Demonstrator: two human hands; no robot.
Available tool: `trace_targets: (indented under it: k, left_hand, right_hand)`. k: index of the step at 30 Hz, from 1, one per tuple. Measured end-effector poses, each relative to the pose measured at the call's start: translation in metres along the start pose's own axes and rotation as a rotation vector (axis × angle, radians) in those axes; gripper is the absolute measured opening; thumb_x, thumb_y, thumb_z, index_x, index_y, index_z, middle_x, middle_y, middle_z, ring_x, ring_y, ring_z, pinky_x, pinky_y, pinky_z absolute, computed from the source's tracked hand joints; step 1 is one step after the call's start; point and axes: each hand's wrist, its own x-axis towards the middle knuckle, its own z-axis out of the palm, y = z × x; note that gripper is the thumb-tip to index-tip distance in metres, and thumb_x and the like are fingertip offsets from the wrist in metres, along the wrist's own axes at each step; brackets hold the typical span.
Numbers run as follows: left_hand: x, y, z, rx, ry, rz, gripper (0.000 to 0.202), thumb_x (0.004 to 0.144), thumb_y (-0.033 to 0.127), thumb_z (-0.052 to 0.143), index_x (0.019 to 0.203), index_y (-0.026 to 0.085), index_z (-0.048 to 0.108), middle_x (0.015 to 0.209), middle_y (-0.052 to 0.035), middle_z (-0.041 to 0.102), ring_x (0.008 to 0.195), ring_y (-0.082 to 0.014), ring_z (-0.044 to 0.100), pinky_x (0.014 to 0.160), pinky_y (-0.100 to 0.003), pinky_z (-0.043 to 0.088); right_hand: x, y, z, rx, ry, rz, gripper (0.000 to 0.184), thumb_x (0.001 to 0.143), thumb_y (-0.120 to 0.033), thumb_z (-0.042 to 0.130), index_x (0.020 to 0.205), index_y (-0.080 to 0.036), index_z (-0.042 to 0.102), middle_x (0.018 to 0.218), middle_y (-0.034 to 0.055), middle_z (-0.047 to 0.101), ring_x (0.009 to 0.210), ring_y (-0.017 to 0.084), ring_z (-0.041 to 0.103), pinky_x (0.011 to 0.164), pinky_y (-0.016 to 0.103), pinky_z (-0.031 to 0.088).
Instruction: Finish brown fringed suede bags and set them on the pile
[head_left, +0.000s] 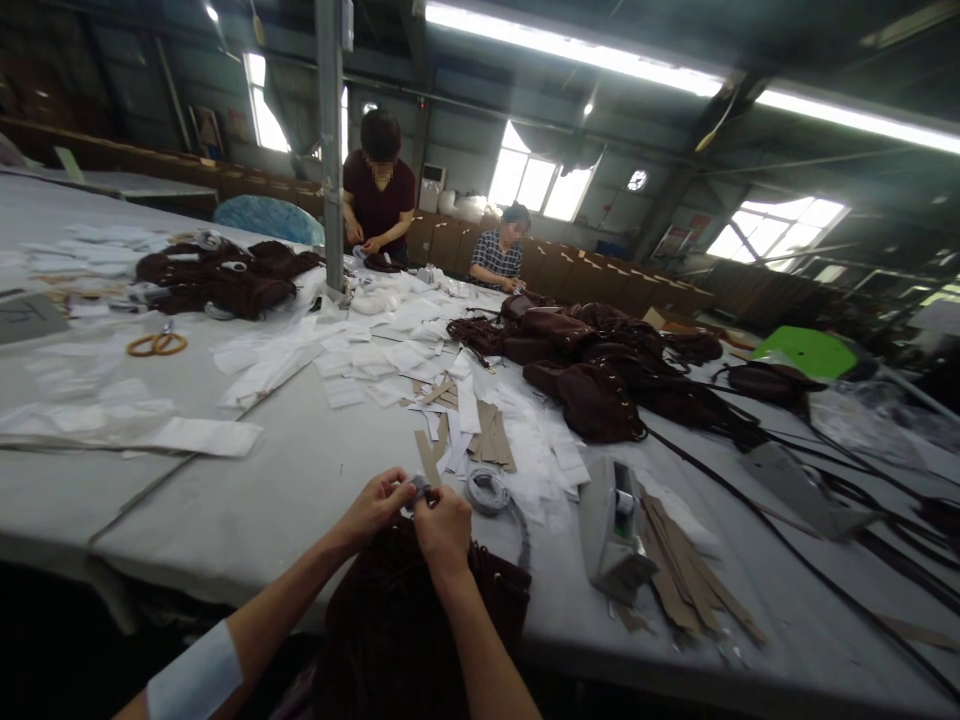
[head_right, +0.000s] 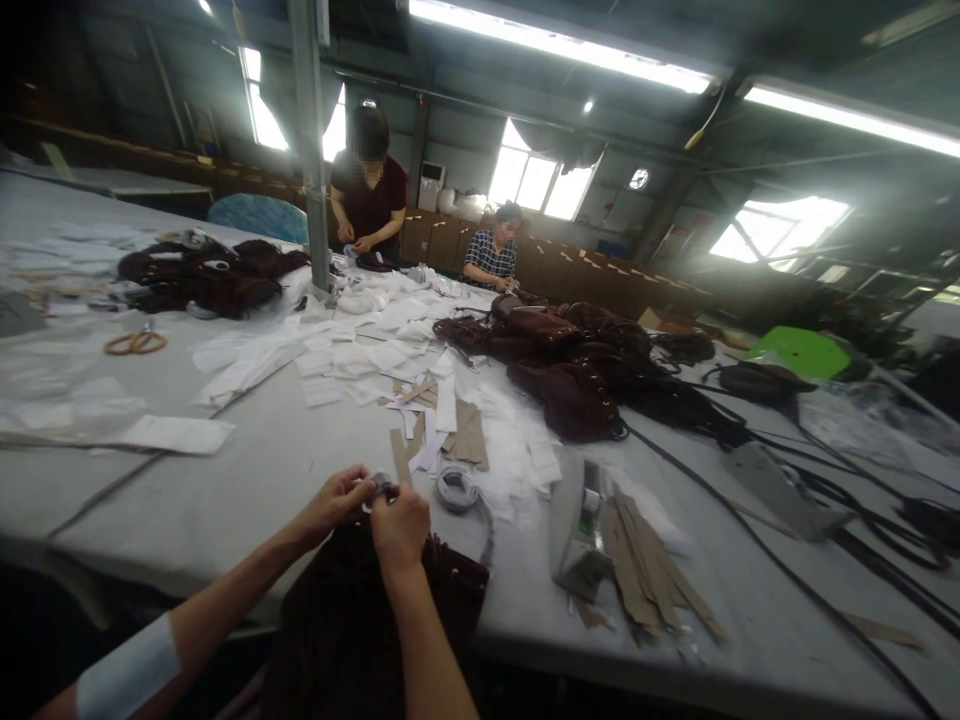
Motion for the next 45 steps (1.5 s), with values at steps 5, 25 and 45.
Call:
trace_targets:
  k: [5, 25, 45]
  left_hand:
    - [0.0, -0.002, 0.001, 0.002, 0.055, 0.009, 0.047, 0.07, 0.054, 0.07, 0.085, 0.018, 0.043, 0.055, 0.0072, 0.053, 0.035, -0.001, 0.032, 0.037, -0.014, 0.018]
    - [-0.004, 0.002, 0.0, -0.049, 0.088, 0.031, 0.047, 0.069, 0.052, 0.072, 0.085, 0.017, 0.046, 0.052, 0.0062, 0.054, 0.034, -0.0003, 0.03, 0.036, -0.014, 0.016]
    - [-0.02, 0.015, 0.016, 0.203, -0.066, 0.127, 0.059, 0.076, 0.023, 0.065, 0.124, 0.02, 0.03, 0.071, 0.0029, 0.065, 0.058, -0.0108, 0.056, 0.055, -0.019, 0.038]
  right_hand:
    - [0.004, 0.007, -0.005, 0.093, -0.104, -0.129, 0.019, 0.078, -0.033, 0.058, 0.077, -0.019, 0.071, 0.061, 0.002, 0.066, 0.057, 0.016, 0.057, 0.058, 0.024, 0.04]
    - [-0.005, 0.015, -0.019, 0.477, -0.384, -0.081, 0.038, 0.079, -0.033, 0.057, 0.113, -0.018, 0.062, 0.077, 0.001, 0.071, 0.065, 0.015, 0.065, 0.058, 0.022, 0.047]
    - [-0.024, 0.046, -0.01, 0.631, -0.191, 0.249, 0.037, 0.066, -0.046, 0.073, 0.082, -0.013, 0.071, 0.061, 0.0021, 0.069, 0.052, 0.015, 0.06, 0.05, 0.024, 0.045]
